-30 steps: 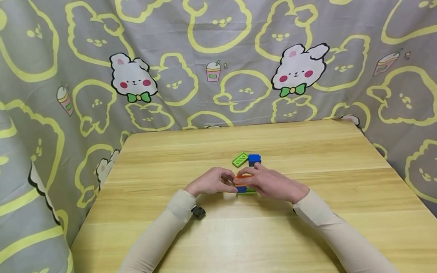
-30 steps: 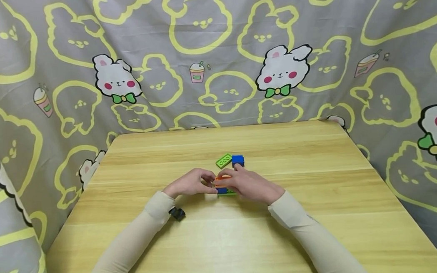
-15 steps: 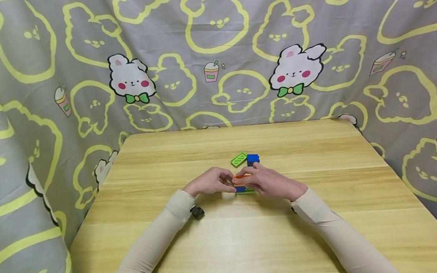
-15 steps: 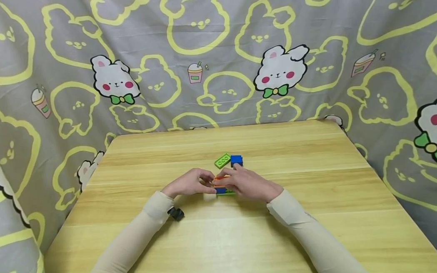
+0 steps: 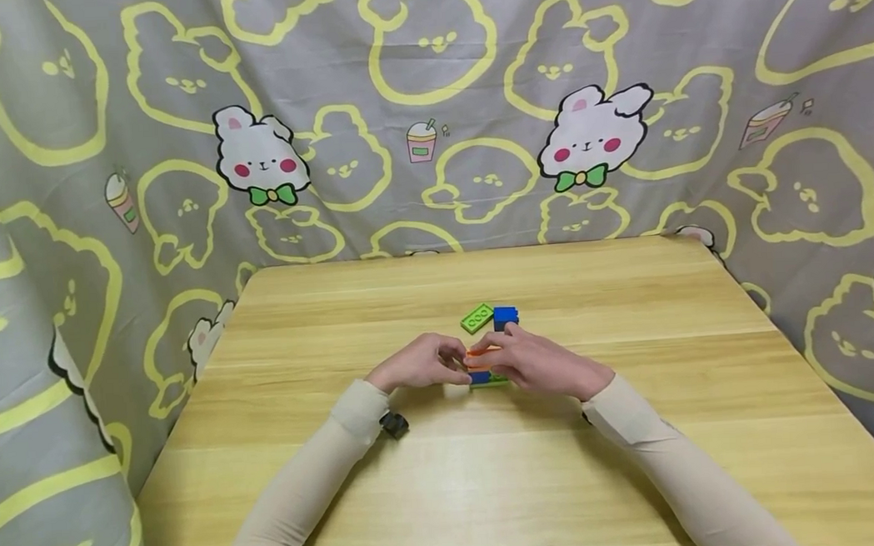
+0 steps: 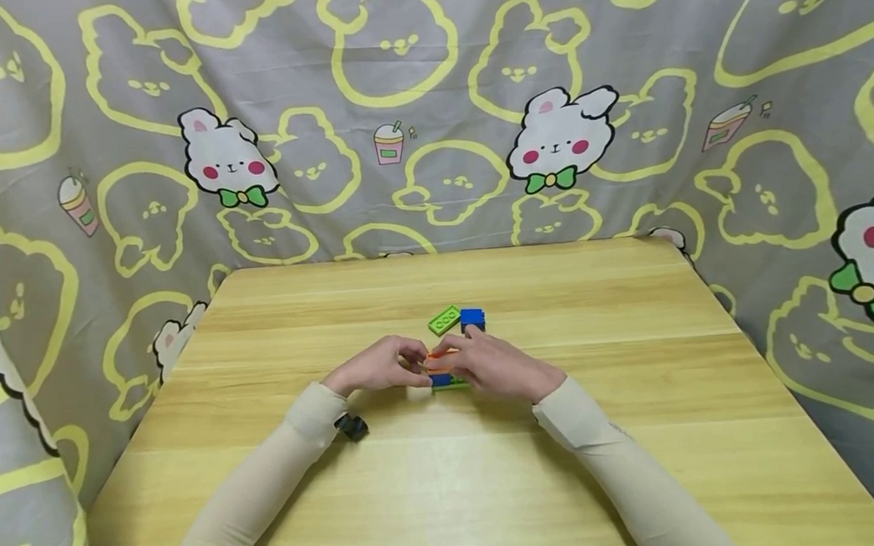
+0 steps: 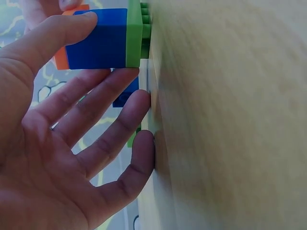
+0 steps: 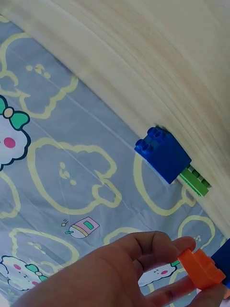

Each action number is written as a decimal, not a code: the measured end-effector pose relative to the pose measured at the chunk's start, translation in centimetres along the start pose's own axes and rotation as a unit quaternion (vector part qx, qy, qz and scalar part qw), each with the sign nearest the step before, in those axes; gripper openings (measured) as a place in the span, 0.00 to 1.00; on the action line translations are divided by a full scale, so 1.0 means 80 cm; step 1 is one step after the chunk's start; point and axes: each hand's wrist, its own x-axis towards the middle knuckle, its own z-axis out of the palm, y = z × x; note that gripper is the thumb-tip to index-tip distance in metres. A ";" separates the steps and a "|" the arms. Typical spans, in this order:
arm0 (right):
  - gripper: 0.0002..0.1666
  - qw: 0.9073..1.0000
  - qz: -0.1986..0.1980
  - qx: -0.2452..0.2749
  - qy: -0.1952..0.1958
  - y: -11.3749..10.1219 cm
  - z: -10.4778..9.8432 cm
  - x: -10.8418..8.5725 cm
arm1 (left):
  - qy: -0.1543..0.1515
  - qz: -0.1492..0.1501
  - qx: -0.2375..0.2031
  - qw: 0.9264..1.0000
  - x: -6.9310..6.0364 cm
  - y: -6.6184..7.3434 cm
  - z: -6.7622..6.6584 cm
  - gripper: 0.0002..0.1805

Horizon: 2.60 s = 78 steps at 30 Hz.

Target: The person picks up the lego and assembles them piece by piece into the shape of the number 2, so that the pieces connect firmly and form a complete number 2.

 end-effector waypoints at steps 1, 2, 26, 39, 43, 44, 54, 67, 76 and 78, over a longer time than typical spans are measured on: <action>0.23 1.000 0.000 0.000 0.000 0.000 0.000 0.000 | 0.001 0.000 0.000 1.000 0.000 0.000 0.000 0.11; 0.22 1.000 0.000 0.001 0.000 0.000 -0.001 0.001 | 0.002 0.001 0.001 1.000 0.000 0.000 0.000 0.11; 0.25 0.999 0.013 -0.031 -0.021 -0.008 -0.004 0.001 | -0.005 0.008 -0.013 1.000 -0.003 0.000 0.001 0.10; 0.27 0.991 0.117 0.057 -0.022 0.008 -0.019 -0.004 | -0.007 0.004 -0.006 1.000 0.001 0.003 -0.002 0.09; 0.26 0.987 0.144 0.076 -0.013 0.012 -0.023 -0.007 | -0.007 0.002 -0.008 1.000 0.001 0.004 -0.003 0.10; 0.26 0.986 0.149 0.079 -0.012 0.013 -0.024 -0.007 | -0.007 0.002 -0.007 1.000 0.001 0.004 -0.003 0.10; 0.23 0.983 0.164 0.079 0.020 0.034 -0.025 -0.006 | -0.007 0.007 -0.008 1.000 0.002 0.001 -0.001 0.10; 0.25 0.974 0.212 0.066 0.040 0.076 -0.029 0.008 | -0.007 -0.007 -0.013 1.000 0.000 0.002 -0.001 0.10; 0.30 0.969 0.233 0.075 0.027 0.093 -0.027 0.020 | -0.006 -0.007 -0.007 1.000 0.000 0.003 -0.002 0.10; 0.31 0.969 0.235 0.073 0.025 0.095 -0.025 0.022 | -0.006 -0.006 -0.007 1.000 0.000 0.003 -0.003 0.10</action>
